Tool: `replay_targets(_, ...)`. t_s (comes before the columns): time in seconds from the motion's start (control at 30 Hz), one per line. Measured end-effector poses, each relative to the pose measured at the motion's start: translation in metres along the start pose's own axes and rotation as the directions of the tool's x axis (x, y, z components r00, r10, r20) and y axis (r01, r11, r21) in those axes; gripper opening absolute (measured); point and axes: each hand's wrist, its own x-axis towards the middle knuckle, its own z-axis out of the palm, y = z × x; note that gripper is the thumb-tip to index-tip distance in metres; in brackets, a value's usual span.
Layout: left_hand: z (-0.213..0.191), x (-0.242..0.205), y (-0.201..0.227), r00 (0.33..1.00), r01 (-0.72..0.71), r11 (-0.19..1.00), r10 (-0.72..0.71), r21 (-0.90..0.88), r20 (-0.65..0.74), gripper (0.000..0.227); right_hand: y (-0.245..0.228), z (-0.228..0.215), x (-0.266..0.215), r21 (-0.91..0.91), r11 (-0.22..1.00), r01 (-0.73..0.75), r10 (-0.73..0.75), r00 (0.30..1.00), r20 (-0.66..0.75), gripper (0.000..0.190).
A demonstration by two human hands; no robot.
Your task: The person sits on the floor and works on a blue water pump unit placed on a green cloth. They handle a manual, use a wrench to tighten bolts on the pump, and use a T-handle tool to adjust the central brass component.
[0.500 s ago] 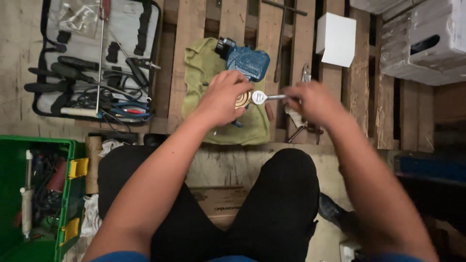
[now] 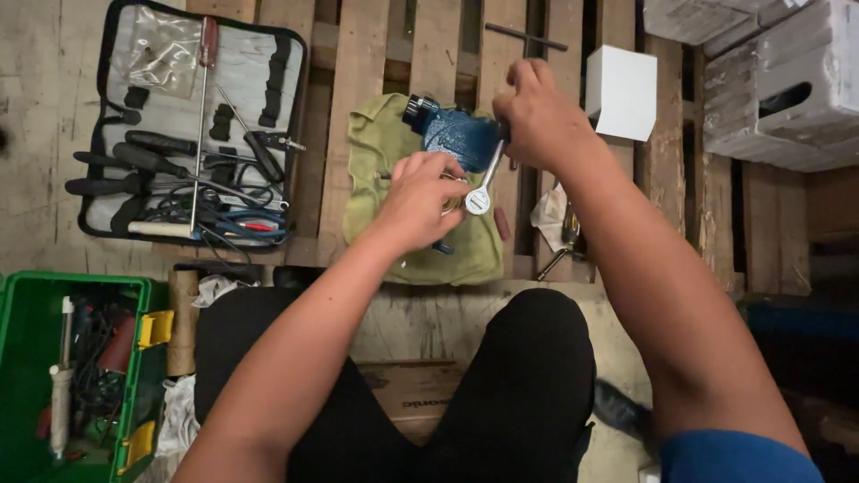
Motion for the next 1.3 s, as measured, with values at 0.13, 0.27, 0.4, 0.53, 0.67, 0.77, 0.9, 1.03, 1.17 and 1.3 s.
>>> replay_targets(0.13, -0.001, -0.001, 0.0, 1.0, -0.006, 1.0, 0.006, 0.026, 0.004, 0.03, 0.007, 0.009, -0.022, 0.019, 0.998, -0.063, 0.061, 0.994, 0.087, 0.032)
replay_targets(0.27, -0.026, 0.006, -0.004, 0.947, 0.175, 0.981, -0.145, -0.081, 0.285, 0.081, -0.001, -0.008, -0.052, 0.068, 0.989, -0.132, 0.121, 0.982, 0.144, 0.032)
replay_targets(0.4, -0.053, 0.011, -0.009, 0.914, 0.296, 0.948, -0.245, -0.117, 0.325, 0.097, 0.006, 0.021, -0.086, 0.129, 0.986, -0.109, 0.126, 0.983, -0.134, 0.033)
replay_targets(0.53, -0.062, 0.009, -0.017, 0.914, 0.315, 0.947, -0.283, -0.067, 0.292, 0.086, -0.01, 0.024, -0.087, 0.168, 0.932, -0.322, 0.351, 0.917, -0.188, 0.032)
replay_targets(0.67, -0.065, 0.008, -0.017, 0.906, 0.324, 0.946, -0.308, -0.008, 0.292, 0.074, -0.031, 0.018, -0.067, 0.206, 0.837, -0.508, 0.511, 0.859, 0.04, 0.04)
replay_targets(0.77, -0.058, 0.008, -0.022, 0.888, 0.351, 0.936, -0.336, 0.01, 0.313, 0.07, -0.047, 0.01, -0.06, 0.143, 0.835, -0.531, 0.518, 0.847, 0.119, 0.046)
replay_targets(0.9, -0.057, 0.008, -0.022, 0.867, 0.37, 0.928, -0.36, 0.039, 0.345, 0.069, -0.049, 0.014, -0.065, 0.138, 0.827, -0.544, 0.524, 0.837, 0.158, 0.048)
replay_targets(1.03, -0.062, 0.01, -0.016, 0.841, 0.393, 0.918, -0.381, 0.05, 0.384, 0.072, -0.052, 0.02, -0.076, 0.123, 0.814, -0.568, 0.545, 0.819, 0.176, 0.046)
replay_targets(1.17, -0.062, 0.011, -0.014, 0.826, 0.387, 0.919, -0.384, 0.079, 0.413, 0.073, -0.059, 0.031, -0.079, 0.109, 0.795, -0.597, 0.566, 0.794, 0.222, 0.047)
replay_targets(1.3, -0.063, 0.01, -0.015, 0.815, 0.406, 0.908, -0.412, 0.106, 0.408, 0.075, -0.084, 0.013, -0.079, 0.05, 0.817, -0.574, 0.534, 0.787, 0.31, 0.051)
